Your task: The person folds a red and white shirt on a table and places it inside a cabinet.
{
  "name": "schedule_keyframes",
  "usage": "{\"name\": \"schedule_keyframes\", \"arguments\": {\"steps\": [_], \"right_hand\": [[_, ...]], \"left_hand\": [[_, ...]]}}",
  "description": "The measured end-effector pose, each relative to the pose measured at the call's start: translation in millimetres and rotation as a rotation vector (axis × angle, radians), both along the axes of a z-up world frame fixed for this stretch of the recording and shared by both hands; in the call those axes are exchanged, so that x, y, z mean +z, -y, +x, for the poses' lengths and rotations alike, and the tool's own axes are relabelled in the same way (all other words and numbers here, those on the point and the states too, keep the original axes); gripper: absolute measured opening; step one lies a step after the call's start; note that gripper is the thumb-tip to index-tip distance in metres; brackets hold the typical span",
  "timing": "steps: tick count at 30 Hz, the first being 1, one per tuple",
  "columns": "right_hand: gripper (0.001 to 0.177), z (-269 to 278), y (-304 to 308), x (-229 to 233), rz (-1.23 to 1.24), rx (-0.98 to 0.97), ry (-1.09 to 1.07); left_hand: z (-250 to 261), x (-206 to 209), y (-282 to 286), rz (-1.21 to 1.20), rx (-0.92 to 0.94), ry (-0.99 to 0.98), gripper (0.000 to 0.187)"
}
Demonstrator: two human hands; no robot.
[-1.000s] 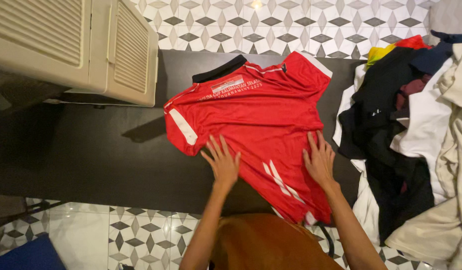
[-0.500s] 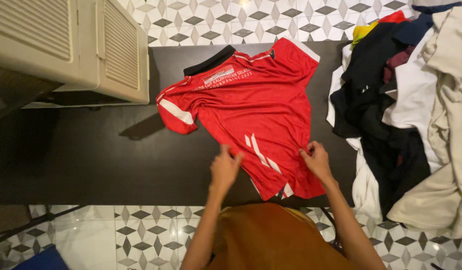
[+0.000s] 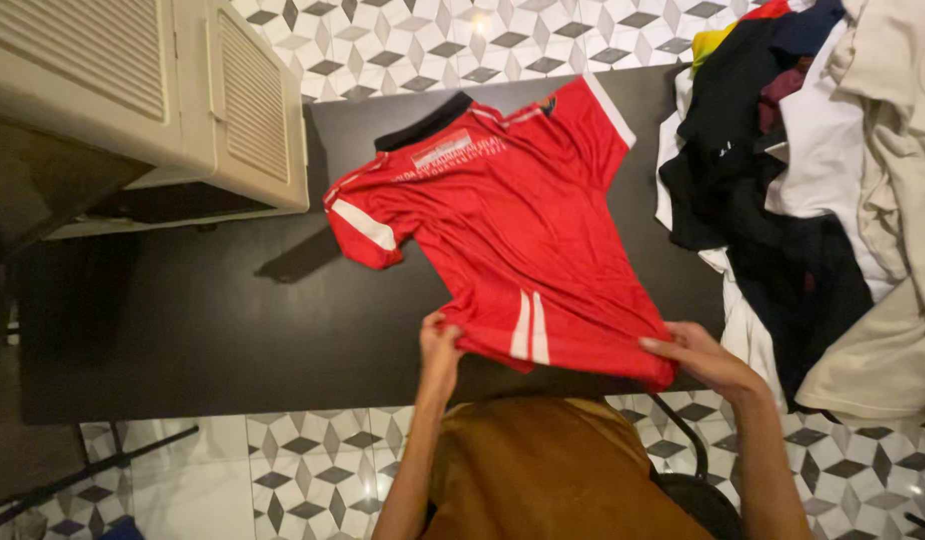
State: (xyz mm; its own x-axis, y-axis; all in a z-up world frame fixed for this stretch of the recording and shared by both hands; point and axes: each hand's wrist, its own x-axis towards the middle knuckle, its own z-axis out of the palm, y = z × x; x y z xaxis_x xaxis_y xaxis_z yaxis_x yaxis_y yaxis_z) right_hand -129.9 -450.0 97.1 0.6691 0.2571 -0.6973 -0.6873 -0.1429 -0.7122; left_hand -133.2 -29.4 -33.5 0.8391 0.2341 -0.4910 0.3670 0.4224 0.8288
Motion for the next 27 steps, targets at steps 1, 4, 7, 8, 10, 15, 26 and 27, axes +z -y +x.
{"name": "schedule_keyframes", "arguments": {"steps": [1, 4, 7, 8, 10, 15, 26, 27], "right_hand": [[0.066, -8, 6, 8, 0.129, -0.099, 0.019], [0.099, -30, 12, 38, 0.372, -0.428, 0.201], [0.105, -5, -1, 70, 0.550, -0.405, 0.532], [0.100, 12, -8, 80, 0.476, -0.423, 0.555], [0.087, 54, -23, 97, 0.449, -0.489, 0.549], [0.056, 188, -42, 136, 0.743, -0.514, 0.605], [0.054, 169, -51, 276, 0.547, -0.330, 1.009], [0.056, 152, -51, 268, 0.484, -0.367, 0.972]], "left_hand": [[6, 23, -15, -0.365, 0.107, -0.073, 0.045], [20, 111, -55, -0.407, -0.063, -0.003, 0.055], [52, 184, -76, -0.198, -0.290, 0.180, 0.069], [68, 199, -80, -0.113, -0.345, 0.239, 0.073], [107, 218, -82, -0.154, -0.412, 0.334, 0.077], [243, 259, -70, -0.176, -0.303, 0.430, 0.077], [234, 419, -94, 0.131, -0.124, 0.873, 0.073], [215, 414, -95, 0.219, -0.100, 0.817, 0.069]]}}
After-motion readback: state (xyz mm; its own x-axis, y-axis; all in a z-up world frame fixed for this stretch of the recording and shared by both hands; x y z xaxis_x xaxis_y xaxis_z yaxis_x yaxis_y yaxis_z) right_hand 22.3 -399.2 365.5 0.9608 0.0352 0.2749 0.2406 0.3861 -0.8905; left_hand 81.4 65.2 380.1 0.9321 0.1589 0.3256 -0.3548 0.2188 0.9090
